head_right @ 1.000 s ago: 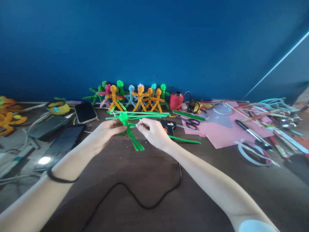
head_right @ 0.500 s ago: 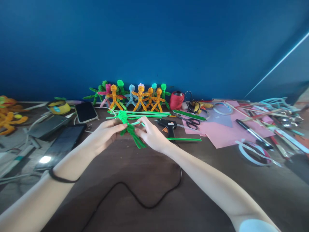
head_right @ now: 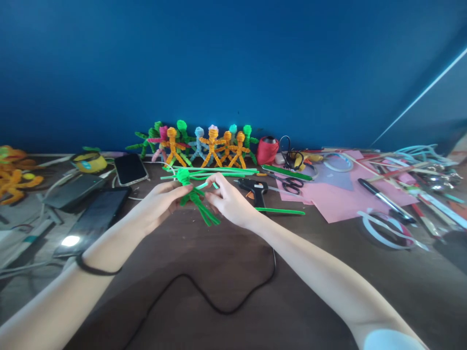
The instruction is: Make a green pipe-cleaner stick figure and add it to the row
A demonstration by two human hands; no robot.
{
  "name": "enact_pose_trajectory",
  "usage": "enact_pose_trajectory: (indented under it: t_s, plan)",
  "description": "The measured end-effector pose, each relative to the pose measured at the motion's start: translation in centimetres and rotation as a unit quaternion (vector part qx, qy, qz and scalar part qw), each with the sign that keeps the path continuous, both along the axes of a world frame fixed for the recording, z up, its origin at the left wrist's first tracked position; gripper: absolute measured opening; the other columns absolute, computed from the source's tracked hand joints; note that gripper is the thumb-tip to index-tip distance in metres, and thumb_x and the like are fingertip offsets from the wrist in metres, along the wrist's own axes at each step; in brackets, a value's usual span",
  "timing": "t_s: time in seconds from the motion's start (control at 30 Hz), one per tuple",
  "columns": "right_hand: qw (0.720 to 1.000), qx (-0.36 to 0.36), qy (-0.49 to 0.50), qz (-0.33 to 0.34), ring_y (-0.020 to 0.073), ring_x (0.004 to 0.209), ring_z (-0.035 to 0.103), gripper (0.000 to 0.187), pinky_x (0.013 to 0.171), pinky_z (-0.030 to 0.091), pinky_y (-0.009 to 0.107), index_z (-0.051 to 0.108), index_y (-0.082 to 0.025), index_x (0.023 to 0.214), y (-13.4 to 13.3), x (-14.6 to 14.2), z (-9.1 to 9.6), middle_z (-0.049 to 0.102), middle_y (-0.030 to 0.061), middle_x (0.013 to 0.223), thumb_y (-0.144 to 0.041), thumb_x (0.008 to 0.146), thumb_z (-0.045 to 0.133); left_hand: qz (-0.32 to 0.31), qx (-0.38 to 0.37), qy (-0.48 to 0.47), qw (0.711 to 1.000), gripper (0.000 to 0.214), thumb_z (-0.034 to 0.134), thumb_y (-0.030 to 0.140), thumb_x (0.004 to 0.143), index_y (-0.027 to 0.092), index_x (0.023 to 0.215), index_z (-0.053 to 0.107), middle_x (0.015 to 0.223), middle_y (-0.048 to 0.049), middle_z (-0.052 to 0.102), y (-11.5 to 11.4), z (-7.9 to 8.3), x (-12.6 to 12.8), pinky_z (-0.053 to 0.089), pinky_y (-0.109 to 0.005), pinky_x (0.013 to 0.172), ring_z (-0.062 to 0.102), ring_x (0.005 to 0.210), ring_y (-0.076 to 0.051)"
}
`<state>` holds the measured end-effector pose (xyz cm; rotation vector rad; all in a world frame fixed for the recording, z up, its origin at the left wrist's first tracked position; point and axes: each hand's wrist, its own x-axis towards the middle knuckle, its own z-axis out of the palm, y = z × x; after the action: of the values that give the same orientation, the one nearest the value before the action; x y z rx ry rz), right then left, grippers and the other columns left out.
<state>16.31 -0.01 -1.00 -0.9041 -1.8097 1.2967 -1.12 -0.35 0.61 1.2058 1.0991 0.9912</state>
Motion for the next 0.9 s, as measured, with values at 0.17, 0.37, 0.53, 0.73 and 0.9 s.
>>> enact_pose_trajectory:
  t_s: [0.17,0.37,0.53,0.73,0.9]
  plan:
    - [1.0,0.005,0.0,0.007,0.0072,0.04,0.039,0.009,0.04,0.032,0.018,0.033,-0.022,0.091,0.0,0.1,0.0,0.043,-0.0093,0.047,-0.02,0.087,0.041,0.017,0.042,0.081,0.996,0.027,0.062,0.039,0.07,0.016,0.085,0.066,0.083,-0.0038,0.066,-0.1,0.3,0.0,0.039,-0.033,0.077,0.056,0.083,-0.021]
    - [1.0,0.01,-0.002,0.014,0.0071,0.039,0.038,0.009,0.04,0.031,0.018,0.032,-0.023,0.089,0.0,0.1,0.0,0.043,-0.0097,0.047,-0.02,0.086,0.04,0.015,0.059,0.158,0.986,0.03,0.06,0.042,0.072,0.014,0.084,0.063,0.077,-0.0036,0.063,-0.2,0.7,0.0,0.038,-0.034,0.076,0.055,0.08,-0.021]
    - [1.0,0.011,-0.005,0.01,0.007,0.04,0.039,0.009,0.04,0.032,0.017,0.033,-0.022,0.089,0.1,0.1,0.1,0.042,-0.01,0.046,-0.018,0.086,0.04,-0.012,0.019,0.088,0.996,0.028,0.064,0.037,0.069,0.014,0.085,0.061,0.077,-0.004,0.062,-0.1,0.5,-0.2,0.041,-0.033,0.071,0.056,0.074,-0.018]
    - [1.0,-0.006,0.012,0.015,0.007,0.042,0.04,0.012,0.038,0.031,0.017,0.035,-0.022,0.087,0.2,0.0,0.2,0.043,-0.0091,0.05,-0.02,0.083,0.046,-0.021,0.0,0.028,0.999,0.023,0.064,0.033,0.071,0.014,0.084,0.065,0.08,-0.0044,0.065,-0.3,0.6,-0.3,0.04,-0.033,0.077,0.056,0.077,-0.017]
    - [0.999,-0.03,0.017,0.037,0.0061,0.042,0.039,0.011,0.039,0.029,0.019,0.044,-0.018,0.084,0.4,0.1,0.3,0.045,-0.0071,0.053,-0.027,0.081,0.051,-0.023,-0.012,-0.006,1.0,0.016,0.067,0.028,0.068,0.017,0.079,0.067,0.08,-0.002,0.066,-0.7,1.3,-0.2,0.039,-0.028,0.074,0.055,0.079,-0.016]
